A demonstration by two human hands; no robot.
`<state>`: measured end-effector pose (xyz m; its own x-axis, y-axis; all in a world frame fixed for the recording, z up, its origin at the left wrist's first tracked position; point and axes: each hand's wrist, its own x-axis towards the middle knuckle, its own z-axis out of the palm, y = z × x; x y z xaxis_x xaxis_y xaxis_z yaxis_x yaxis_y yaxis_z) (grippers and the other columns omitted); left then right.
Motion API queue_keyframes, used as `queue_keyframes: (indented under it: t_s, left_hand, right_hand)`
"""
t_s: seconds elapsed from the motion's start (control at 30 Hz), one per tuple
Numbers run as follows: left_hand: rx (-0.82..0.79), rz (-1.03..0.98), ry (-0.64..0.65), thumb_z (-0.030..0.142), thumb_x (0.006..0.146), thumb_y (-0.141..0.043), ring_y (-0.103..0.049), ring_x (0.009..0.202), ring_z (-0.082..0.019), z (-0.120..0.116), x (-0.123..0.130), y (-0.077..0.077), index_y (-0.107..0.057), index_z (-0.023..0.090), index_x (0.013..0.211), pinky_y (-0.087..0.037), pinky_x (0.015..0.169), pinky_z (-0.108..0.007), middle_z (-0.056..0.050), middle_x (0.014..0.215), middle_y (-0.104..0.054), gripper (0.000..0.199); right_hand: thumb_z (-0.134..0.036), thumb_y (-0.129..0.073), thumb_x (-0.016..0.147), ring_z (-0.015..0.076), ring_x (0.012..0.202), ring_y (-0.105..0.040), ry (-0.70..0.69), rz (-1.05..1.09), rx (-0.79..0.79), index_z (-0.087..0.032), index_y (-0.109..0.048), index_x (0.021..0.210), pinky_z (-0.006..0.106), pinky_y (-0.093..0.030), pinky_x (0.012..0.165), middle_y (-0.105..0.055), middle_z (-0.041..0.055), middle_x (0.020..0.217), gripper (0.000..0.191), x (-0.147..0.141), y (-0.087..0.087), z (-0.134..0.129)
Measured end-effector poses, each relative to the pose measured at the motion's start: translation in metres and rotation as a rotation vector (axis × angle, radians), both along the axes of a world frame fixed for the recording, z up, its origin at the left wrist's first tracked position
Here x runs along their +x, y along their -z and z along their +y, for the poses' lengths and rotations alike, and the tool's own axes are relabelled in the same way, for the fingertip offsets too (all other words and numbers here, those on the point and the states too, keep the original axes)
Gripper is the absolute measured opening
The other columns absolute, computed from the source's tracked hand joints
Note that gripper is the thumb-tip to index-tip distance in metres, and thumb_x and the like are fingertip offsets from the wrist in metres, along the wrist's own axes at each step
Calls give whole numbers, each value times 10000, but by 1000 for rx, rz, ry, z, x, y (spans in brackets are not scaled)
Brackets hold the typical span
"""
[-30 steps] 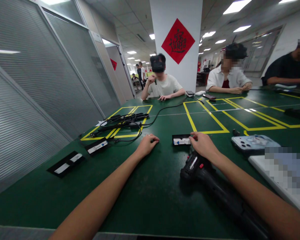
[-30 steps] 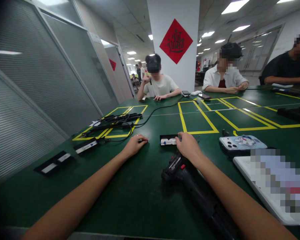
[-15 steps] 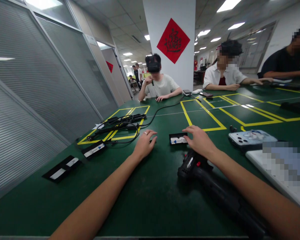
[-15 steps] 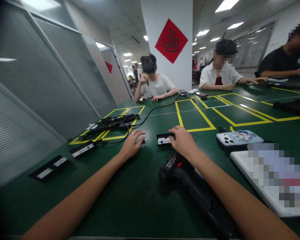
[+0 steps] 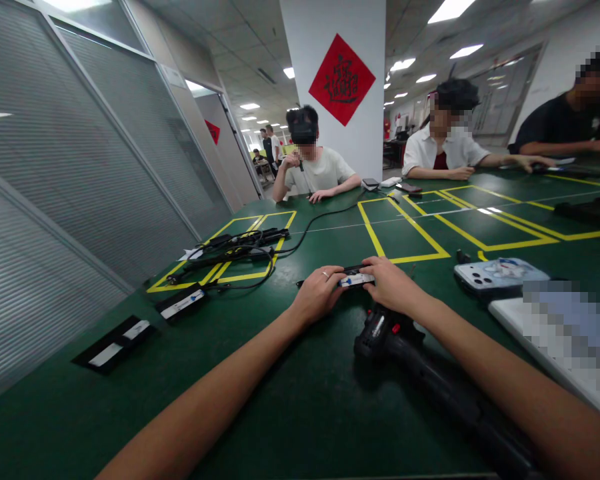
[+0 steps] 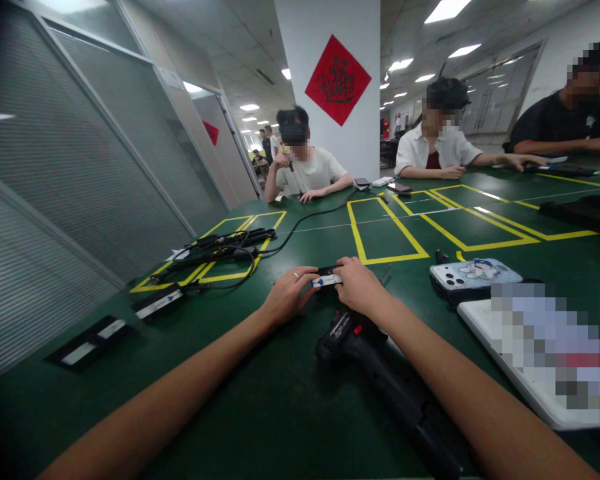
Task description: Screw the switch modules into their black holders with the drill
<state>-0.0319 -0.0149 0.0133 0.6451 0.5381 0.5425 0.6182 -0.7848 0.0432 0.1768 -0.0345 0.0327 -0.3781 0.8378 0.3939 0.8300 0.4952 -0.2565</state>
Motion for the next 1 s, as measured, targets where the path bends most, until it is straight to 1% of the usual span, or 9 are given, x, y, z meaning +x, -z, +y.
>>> queue_keyframes:
  t_s: [0.1, 0.23, 0.33, 0.47, 0.63, 0.73, 0.8, 0.9, 1.0]
  left_hand:
    - [-46, -29, 16, 286, 883, -485, -530, 1091, -213, -3, 3, 0, -528, 191, 1115, -435, 959, -399, -95, 1157, -567, 255]
    - [-212, -147, 73, 353, 769, -649, -475, 1166, -230, -1, 7, 3, -463, 189, 1196, -422, 983, -389, -118, 1265, -479, 494]
    - [-332, -217, 102, 332, 728, -693, -521, 1090, -226, 6, 7, 7, -480, 195, 1161, -450, 934, -394, -98, 1166, -532, 501]
    - [-429, -278, 38, 358, 721, -693, -570, 972, -218, 13, 4, 10, -506, 184, 1127, -484, 842, -383, -78, 1057, -572, 480]
    - [-393, -310, -33, 339, 745, -655, -563, 981, -209, 6, 3, 8, -524, 171, 1067, -467, 869, -375, -81, 1055, -571, 386]
    - [-372, -298, -79, 301, 755, -624, -556, 983, -206, -3, 3, 5, -512, 165, 1031, -459, 877, -363, -84, 1060, -564, 328]
    - [-401, -260, -153, 278, 766, -592, -566, 957, -206, -9, 2, 3, -498, 160, 1047, -463, 857, -354, -84, 1038, -573, 320]
    - [-434, -170, -258, 230, 745, -581, -574, 962, -215, -17, -2, -2, -444, 154, 1156, -457, 863, -355, -95, 1054, -577, 439]
    - [-377, -96, -262, 235, 733, -597, -549, 1045, -231, -25, -2, -8, -324, 158, 1305, -421, 931, -375, -124, 1180, -530, 638]
  right_hand:
    - [-265, -561, 872, 220, 1055, -551, 14, -3, 1, -167, -627, 984, 444, -447, 889, -594, 74, 1154, 163, -2, -2, -2]
    - [-248, -560, 873, 213, 1027, -567, 7, 32, 18, -161, -622, 988, 439, -455, 874, -606, 69, 1125, 157, -6, -5, -6]
    - [-236, -545, 881, 198, 952, -594, 14, 103, 44, -149, -601, 1005, 418, -476, 833, -625, 54, 1038, 161, -9, -8, -10]
    - [-224, -486, 909, 189, 926, -593, 108, 239, 106, -148, -550, 1069, 398, -480, 813, -607, 55, 1028, 188, -13, -10, -16]
    - [-231, -463, 922, 187, 902, -601, 251, 359, 157, -145, -529, 1098, 383, -500, 772, -600, 61, 1027, 207, -13, -8, -16]
    - [-241, -494, 910, 176, 852, -613, 294, 386, 164, -144, -553, 1068, 374, -512, 742, -615, 48, 980, 193, -10, -5, -13]
    - [-246, -512, 903, 173, 840, -617, 301, 394, 162, -143, -563, 1057, 372, -516, 735, -621, 45, 969, 193, -9, -3, -12]
    - [-250, -525, 896, 176, 851, -619, 293, 399, 150, -143, -568, 1058, 374, -519, 737, -623, 49, 990, 198, -9, -1, -10]
    - [-250, -527, 895, 180, 868, -617, 281, 400, 138, -145, -568, 1063, 380, -517, 749, -619, 54, 1015, 203, -10, -1, -11]
